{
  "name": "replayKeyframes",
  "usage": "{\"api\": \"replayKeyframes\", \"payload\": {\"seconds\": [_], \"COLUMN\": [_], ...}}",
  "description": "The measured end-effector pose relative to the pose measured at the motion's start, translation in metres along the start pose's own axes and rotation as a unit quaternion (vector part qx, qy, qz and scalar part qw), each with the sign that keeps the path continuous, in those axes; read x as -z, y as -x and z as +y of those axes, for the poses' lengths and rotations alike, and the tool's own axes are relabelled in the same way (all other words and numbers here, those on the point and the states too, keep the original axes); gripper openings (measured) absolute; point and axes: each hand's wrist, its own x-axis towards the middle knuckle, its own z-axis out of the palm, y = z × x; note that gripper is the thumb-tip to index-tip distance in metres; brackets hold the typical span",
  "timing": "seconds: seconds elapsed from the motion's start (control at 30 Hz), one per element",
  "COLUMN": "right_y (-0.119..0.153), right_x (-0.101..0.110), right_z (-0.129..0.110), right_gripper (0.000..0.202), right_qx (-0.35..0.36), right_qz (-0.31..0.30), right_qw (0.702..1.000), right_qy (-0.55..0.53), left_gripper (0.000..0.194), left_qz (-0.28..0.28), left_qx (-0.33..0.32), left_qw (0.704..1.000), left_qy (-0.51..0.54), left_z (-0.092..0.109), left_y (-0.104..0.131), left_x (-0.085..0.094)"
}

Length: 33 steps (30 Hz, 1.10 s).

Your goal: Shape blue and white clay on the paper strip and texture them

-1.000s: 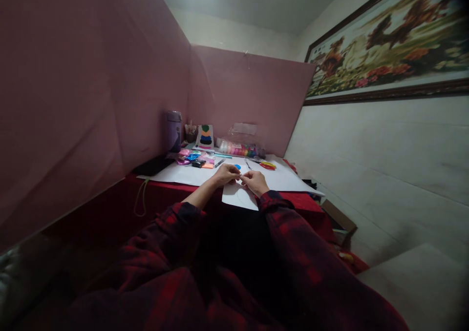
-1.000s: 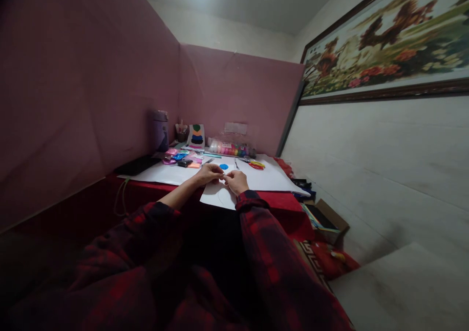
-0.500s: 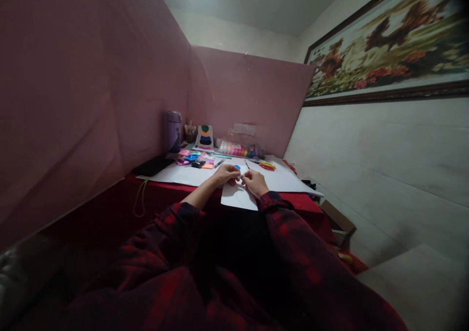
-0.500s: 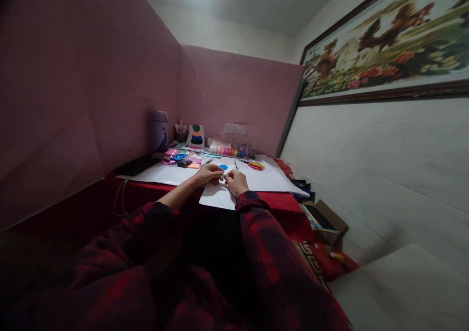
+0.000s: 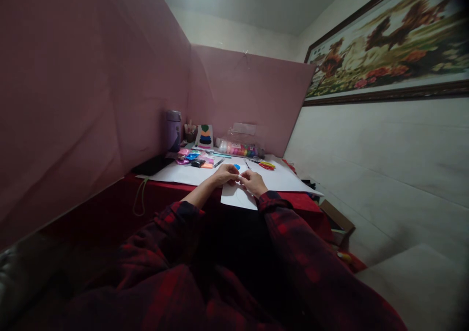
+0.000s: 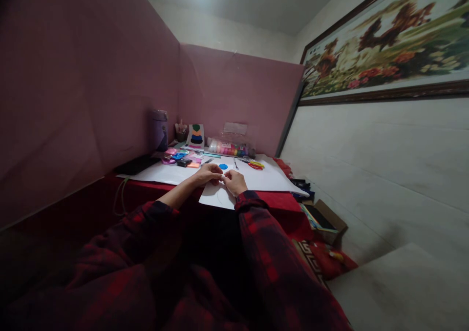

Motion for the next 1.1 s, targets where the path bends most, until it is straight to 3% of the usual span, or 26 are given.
{"api": "replayKeyframes", "payload": {"seconds": [0.4,0.63,0.83,1.1], "right_y": [0.004,0.0,0.003,0.007], "right_x": [0.006,0.007,0.005,0.005], "right_z": [-0.009,-0.005,-0.003,-0.011], "right_gripper": [0.028,0.029,0.028,0.025], "right_qx": [-0.015,-0.057,-0.072,-0.062], "right_qz": [0.018,0.032,-0.001,-0.038], "right_qw": [1.0,0.998,0.997,0.995], "right_qy": [0.003,-0.006,-0.039,-0.064], "left_gripper": [0.011,0.013,0.004,0.006], "left_qz": [0.003,0.062,0.073,0.096], "left_qx": [-0.01,-0.011,-0.012,-0.029], "left_qw": [1.0,0.997,0.997,0.994], "left_qy": [-0.023,-0.036,-0.035,-0.037], "left_z": [-0.003,-0.001,-0.001,-0.007], "left_y": [-0.002,-0.005,-0.004,-0.008], "left_x": [0.002,0.003,0.003,0.005]}}
